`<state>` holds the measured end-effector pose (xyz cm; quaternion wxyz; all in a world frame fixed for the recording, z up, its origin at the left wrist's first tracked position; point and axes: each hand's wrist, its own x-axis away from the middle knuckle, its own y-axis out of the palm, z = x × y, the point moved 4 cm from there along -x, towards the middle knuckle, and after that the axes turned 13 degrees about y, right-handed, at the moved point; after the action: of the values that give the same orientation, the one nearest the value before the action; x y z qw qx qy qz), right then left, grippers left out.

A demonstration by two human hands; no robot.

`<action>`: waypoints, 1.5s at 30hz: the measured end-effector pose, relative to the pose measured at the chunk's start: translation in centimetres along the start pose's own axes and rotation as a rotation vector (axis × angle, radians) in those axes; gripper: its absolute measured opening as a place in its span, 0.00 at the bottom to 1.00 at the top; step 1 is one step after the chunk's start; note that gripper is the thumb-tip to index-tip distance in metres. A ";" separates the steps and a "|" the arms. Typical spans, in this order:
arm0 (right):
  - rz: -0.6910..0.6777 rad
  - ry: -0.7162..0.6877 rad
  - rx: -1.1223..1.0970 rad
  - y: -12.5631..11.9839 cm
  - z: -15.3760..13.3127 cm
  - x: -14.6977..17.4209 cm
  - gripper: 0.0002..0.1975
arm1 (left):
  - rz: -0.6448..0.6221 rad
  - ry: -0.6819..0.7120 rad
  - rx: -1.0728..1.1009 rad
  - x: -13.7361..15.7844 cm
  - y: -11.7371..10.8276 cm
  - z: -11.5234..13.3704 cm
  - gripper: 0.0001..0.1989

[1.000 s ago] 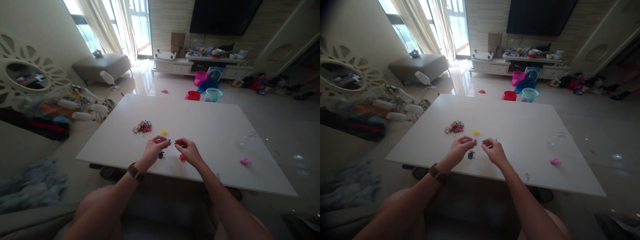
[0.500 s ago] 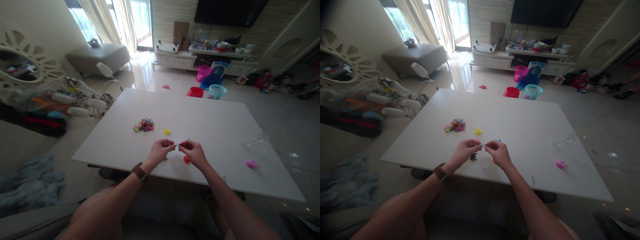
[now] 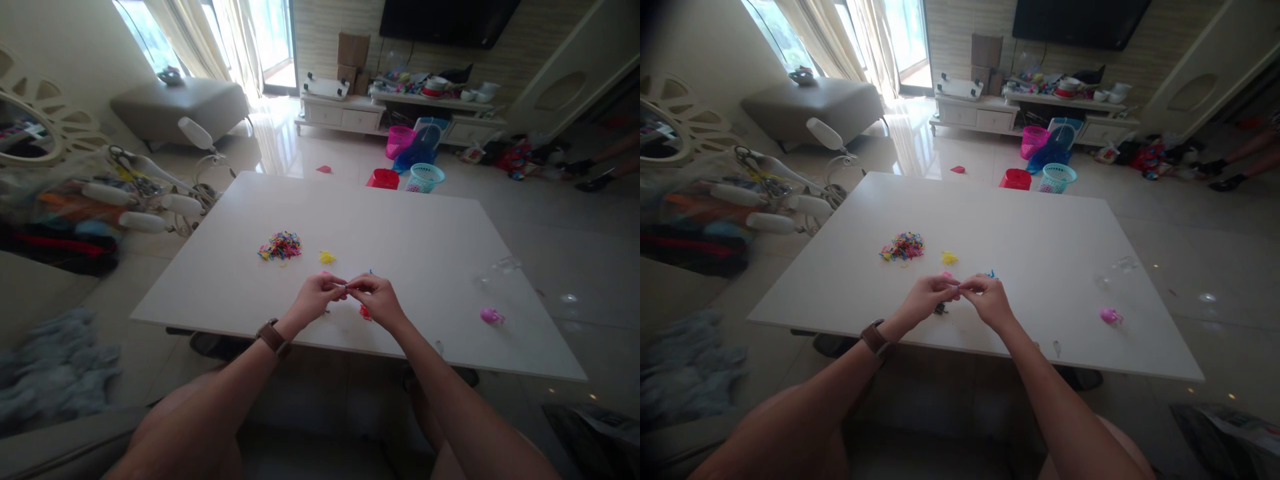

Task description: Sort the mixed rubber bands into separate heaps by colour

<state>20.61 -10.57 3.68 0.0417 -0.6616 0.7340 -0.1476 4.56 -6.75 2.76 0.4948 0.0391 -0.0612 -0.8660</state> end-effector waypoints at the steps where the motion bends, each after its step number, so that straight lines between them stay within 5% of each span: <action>1: -0.015 0.012 -0.013 0.0 0.2 0.0 0.09 | -0.017 -0.003 -0.009 -0.1 0.0 -0.1 0.18; 6: -0.076 0.127 -0.031 -0.1 0.8 -0.1 0.09 | -0.040 -0.046 -0.018 -0.3 0.0 -1.1 0.17; 11: 0.210 0.156 0.207 -4.3 2.0 -1.7 0.07 | -0.053 -0.023 -0.235 -0.6 -0.8 -0.6 0.17; 16: 0.410 0.225 0.415 -7.5 5.5 -3.1 0.04 | 0.000 0.040 -0.746 -1.1 -4.6 1.2 0.12; 25: 0.388 0.182 0.564 -5.4 7.8 -3.6 0.07 | -0.121 -0.161 -1.216 0.1 -12.3 -1.4 0.18; 32: 0.413 0.104 0.587 -5.3 5.5 -3.5 0.10 | -0.189 -0.219 -1.384 0.2 -14.7 -4.1 0.25; 45: 0.280 -0.024 0.581 -4.2 0.7 -0.7 0.11 | -0.140 -0.368 -1.275 -1.0 -14.0 -3.8 0.35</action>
<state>24.88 -10.35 4.07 0.2572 -0.5164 0.7445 -0.3360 -6.38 0.88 -2.98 0.3452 -0.4058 0.3820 -0.7551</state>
